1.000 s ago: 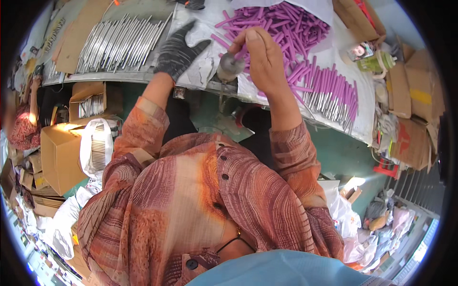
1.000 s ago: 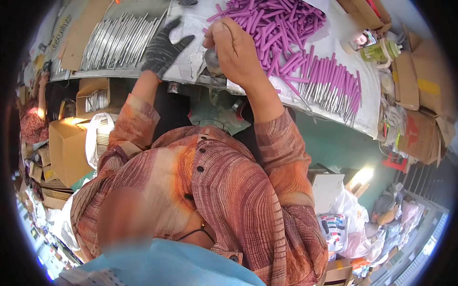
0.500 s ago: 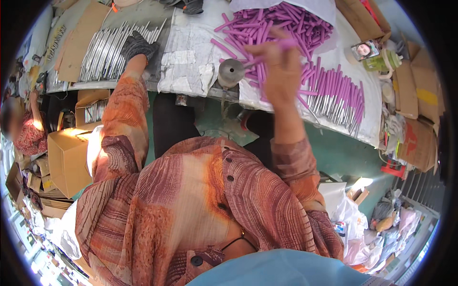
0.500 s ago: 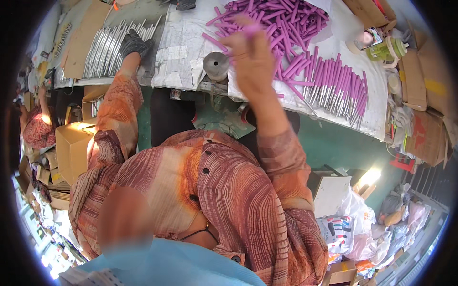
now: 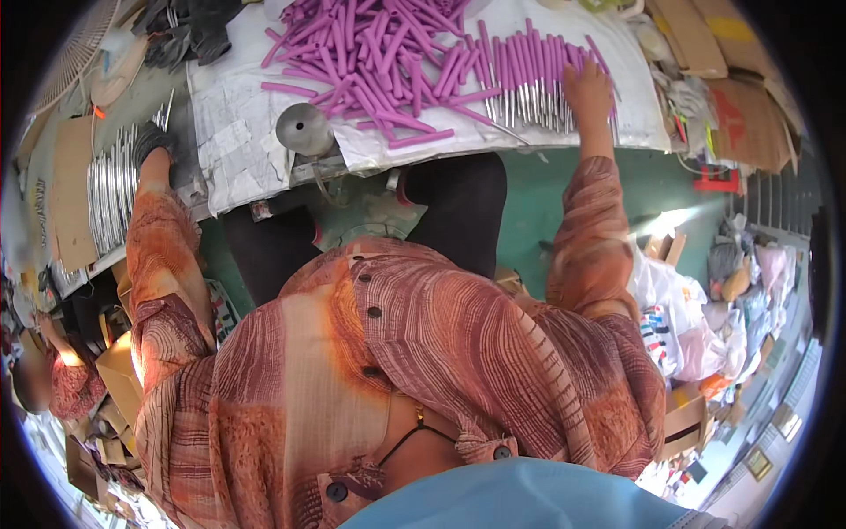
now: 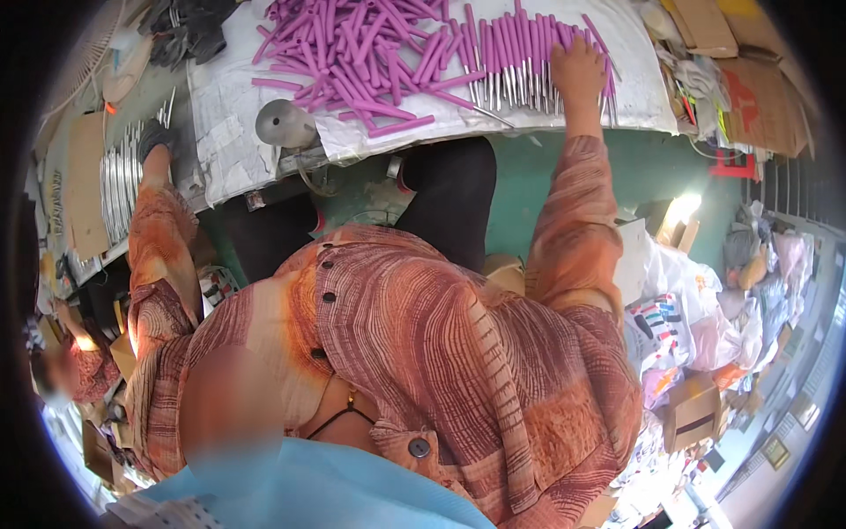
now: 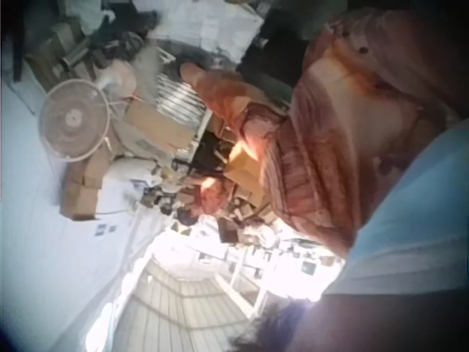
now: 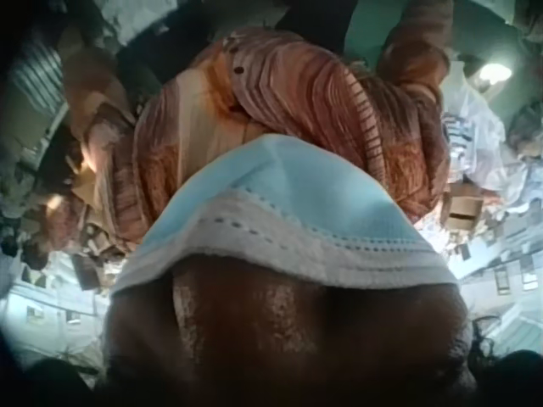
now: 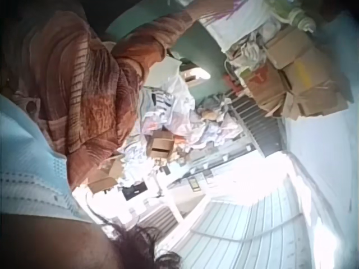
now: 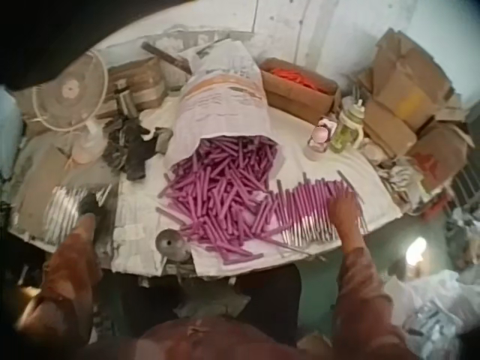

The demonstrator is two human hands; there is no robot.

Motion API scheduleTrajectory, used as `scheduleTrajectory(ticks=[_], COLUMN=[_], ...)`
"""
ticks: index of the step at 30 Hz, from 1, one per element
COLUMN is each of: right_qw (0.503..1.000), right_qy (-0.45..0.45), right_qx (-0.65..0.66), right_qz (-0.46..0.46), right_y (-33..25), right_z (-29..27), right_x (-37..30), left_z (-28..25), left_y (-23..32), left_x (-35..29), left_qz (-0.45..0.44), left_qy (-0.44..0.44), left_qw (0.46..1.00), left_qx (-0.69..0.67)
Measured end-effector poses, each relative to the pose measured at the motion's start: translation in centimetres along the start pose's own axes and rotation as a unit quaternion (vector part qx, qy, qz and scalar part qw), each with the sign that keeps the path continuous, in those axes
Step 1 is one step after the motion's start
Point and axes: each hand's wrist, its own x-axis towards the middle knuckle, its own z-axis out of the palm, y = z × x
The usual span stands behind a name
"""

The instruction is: Assembling metal pins into purple plastic sleeves at a factory workbench.

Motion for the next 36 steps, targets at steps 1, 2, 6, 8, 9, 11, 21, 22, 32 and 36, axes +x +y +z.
scheduleTrajectory(ticks=[1, 2, 6, 8, 9, 11, 21, 22, 32, 36], right_qw=[0.999, 0.996, 0.929, 0.938, 0.941, 0.941, 0.938, 0.917, 0.823, 0.703], right_qy=[-0.010, -0.017, -0.082, -0.134, -0.145, -0.108, -0.153, -0.141, -0.121, -0.132], right_qx=[-0.012, 0.090, 0.340, 0.241, 0.208, 0.196, 0.280, 0.362, 0.555, 0.692], right_qz=[0.031, 0.010, -0.119, -0.208, -0.224, -0.253, -0.137, -0.085, -0.008, 0.094], right_y=[-1.8, -2.2, -8.1, -9.6, -9.8, -8.7, -11.3, -11.9, -17.0, -18.2], right_z=[-2.1, -2.9, -3.9, -3.2, -2.6, -1.1, -9.3, -9.6, -11.1, -12.1], right_x=[-0.2, -0.7, -3.3, -4.8, -5.1, -5.4, -5.3, -5.5, -9.2, -10.3], left_z=[0.2, 0.2, 1.0, -0.1, -0.5, -1.3, -4.5, -4.1, 1.8, -1.5], left_y=[0.2, 0.9, -0.3, 0.6, 0.6, 0.7, -5.7, -5.2, 4.1, 3.2], left_x=[-0.5, -0.2, -0.4, -2.4, -3.6, -4.2, -8.8, -9.6, -15.9, -17.2], left_qz=[0.004, 0.013, 0.004, 0.012, -0.003, 0.017, 0.043, 0.085, 0.059, -0.028], left_qy=[0.034, 0.038, 0.145, 0.104, 0.109, 0.121, 0.290, 0.285, 0.203, 0.096], left_qw=[0.999, 0.999, 0.985, 0.984, 0.984, 0.982, 0.769, 0.675, 0.516, 0.433], left_qx=[0.001, -0.002, -0.092, -0.141, -0.140, -0.142, -0.568, -0.675, -0.830, -0.896])
